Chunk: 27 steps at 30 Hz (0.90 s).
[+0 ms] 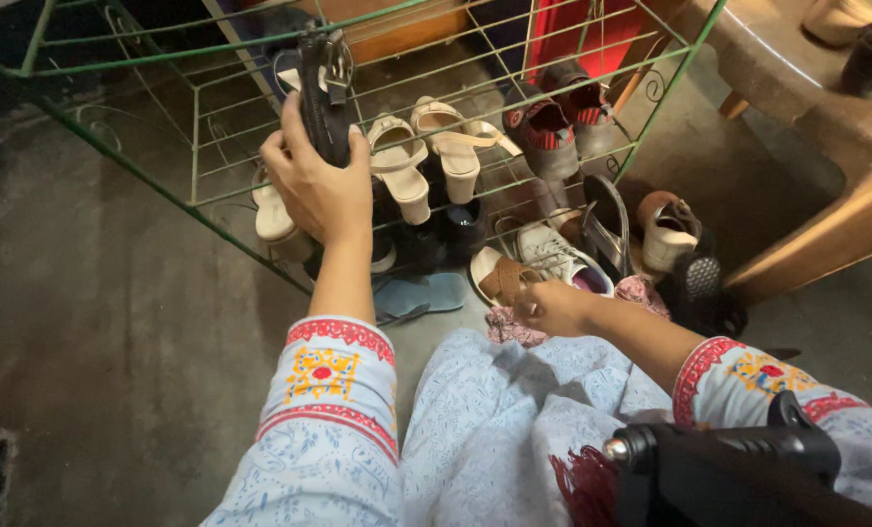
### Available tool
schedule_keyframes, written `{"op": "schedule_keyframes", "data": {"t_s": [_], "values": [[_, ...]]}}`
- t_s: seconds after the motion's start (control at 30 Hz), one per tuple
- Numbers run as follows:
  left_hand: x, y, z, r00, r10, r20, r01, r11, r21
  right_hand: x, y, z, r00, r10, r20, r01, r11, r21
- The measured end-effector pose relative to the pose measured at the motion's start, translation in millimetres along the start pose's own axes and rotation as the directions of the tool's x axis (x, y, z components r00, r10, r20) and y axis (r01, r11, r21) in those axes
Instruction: The person picks up various shoes and sandals from the floor and a wire rack, wipes them with a cloth, and places them back on the rack. The person handles black sandals, beige sandals, and blue flip-flops, arranging them on the shelves.
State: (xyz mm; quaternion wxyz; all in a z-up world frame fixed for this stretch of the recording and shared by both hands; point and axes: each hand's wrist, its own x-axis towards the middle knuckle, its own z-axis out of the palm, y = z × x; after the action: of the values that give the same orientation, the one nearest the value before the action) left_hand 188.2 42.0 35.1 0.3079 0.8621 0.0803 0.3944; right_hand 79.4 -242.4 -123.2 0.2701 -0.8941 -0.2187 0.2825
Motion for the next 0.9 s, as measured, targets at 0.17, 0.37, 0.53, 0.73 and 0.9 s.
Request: {"op": "schedule_keyframes", "data": {"t_s": [0.17, 0.37, 0.53, 0.73, 0.9], "values": [[-12, -5, -16, 0.987, 0.155, 0.050, -0.160, 0.977, 0.141, -2, -5, 2, 1.000, -0.028, 0.002, 0.028, 1.000, -0.010], [-6, -17, -17, 0.961, 0.276, 0.011, -0.271, 0.936, 0.223, 0, -5, 6, 1.000, -0.007, 0.009, 0.007, 1.000, -0.001], [3, -36, -17, 0.980, 0.193, -0.043, -0.189, 0.978, 0.094, 3, -4, 8, 1.000, -0.018, 0.021, 0.018, 1.000, -0.005], [15, -52, -11, 0.986, 0.136, -0.094, -0.140, 0.990, -0.028, 8, -2, 11, 1.000, -0.017, 0.014, 0.017, 1.000, -0.014], [35, -56, -14, 0.987, 0.127, -0.102, -0.123, 0.991, 0.043, 10, -7, 12, 0.996, -0.093, -0.004, 0.093, 0.995, -0.026]]}}
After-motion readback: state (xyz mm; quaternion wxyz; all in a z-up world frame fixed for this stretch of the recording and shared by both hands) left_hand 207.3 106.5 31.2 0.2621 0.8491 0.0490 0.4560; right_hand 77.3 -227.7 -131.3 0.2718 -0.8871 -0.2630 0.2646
